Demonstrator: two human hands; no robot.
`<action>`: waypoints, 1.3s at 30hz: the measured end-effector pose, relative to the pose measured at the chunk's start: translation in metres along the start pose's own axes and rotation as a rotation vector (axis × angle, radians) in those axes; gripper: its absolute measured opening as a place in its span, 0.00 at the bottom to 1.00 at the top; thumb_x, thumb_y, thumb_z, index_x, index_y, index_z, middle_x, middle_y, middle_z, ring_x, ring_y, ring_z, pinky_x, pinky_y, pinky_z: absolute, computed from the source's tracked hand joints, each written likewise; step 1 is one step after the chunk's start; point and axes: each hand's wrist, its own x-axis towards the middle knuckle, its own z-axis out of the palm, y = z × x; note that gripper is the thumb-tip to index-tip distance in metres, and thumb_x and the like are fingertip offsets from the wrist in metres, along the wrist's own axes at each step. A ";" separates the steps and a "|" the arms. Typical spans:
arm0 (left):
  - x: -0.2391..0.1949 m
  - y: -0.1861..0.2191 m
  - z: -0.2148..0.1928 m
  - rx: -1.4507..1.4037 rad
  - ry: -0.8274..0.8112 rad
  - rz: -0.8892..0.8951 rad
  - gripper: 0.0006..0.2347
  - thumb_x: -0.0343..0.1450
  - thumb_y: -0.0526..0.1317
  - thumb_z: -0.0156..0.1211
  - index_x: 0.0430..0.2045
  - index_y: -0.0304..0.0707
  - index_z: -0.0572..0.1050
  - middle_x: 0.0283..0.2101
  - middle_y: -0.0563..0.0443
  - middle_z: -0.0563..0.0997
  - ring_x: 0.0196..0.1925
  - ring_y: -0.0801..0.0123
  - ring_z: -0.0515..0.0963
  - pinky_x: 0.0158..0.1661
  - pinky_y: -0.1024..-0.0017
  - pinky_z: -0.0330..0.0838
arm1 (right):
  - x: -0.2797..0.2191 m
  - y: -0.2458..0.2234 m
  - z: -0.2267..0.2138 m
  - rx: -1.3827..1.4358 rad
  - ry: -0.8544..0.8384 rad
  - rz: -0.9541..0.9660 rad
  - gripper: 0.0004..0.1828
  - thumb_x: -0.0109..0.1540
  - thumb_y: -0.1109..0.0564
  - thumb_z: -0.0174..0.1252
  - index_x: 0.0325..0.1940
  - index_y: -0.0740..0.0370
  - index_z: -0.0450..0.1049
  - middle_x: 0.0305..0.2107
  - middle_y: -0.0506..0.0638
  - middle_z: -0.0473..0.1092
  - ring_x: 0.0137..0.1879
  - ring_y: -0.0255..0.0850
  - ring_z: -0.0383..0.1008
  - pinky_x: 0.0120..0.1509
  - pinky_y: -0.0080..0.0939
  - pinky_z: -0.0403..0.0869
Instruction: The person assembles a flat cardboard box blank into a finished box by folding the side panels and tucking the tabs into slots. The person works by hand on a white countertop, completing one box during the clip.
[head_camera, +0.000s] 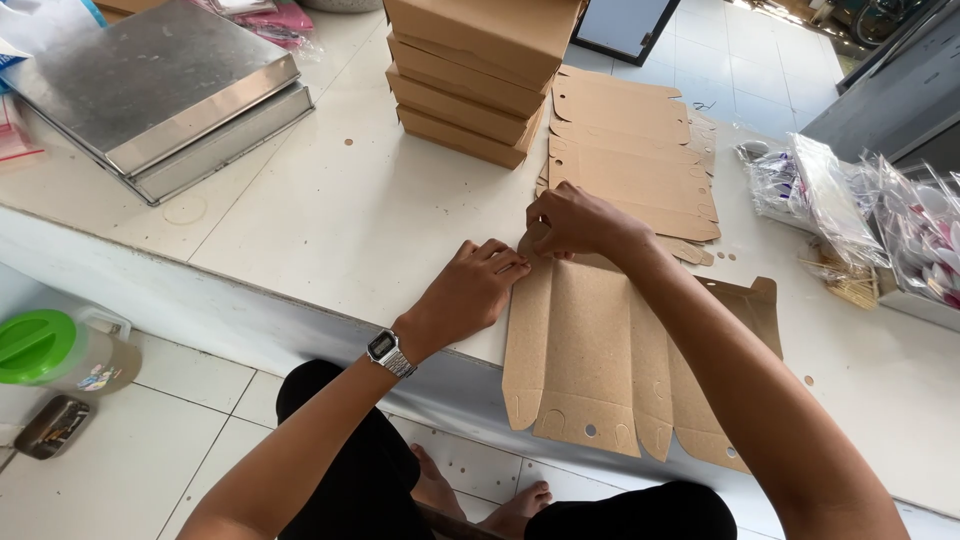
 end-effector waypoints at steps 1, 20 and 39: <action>0.000 0.000 0.000 -0.001 0.001 0.000 0.14 0.72 0.28 0.52 0.51 0.39 0.77 0.51 0.48 0.79 0.61 0.57 0.74 0.52 0.61 0.68 | 0.003 0.003 0.002 -0.001 -0.001 0.001 0.07 0.51 0.65 0.61 0.18 0.66 0.73 0.14 0.59 0.74 0.21 0.44 0.79 0.27 0.35 0.79; -0.002 -0.001 0.004 0.036 0.011 0.036 0.15 0.72 0.29 0.51 0.52 0.37 0.77 0.51 0.47 0.78 0.61 0.56 0.73 0.52 0.60 0.68 | 0.010 -0.001 0.013 -0.352 0.089 -0.104 0.15 0.52 0.54 0.66 0.41 0.59 0.85 0.33 0.61 0.80 0.41 0.63 0.82 0.48 0.60 0.81; -0.002 -0.002 0.009 0.093 0.019 0.032 0.15 0.72 0.29 0.52 0.53 0.41 0.76 0.54 0.49 0.78 0.62 0.59 0.73 0.53 0.62 0.68 | -0.005 0.018 0.036 -0.248 0.222 -0.191 0.16 0.62 0.64 0.62 0.53 0.72 0.74 0.34 0.67 0.79 0.42 0.64 0.82 0.47 0.61 0.81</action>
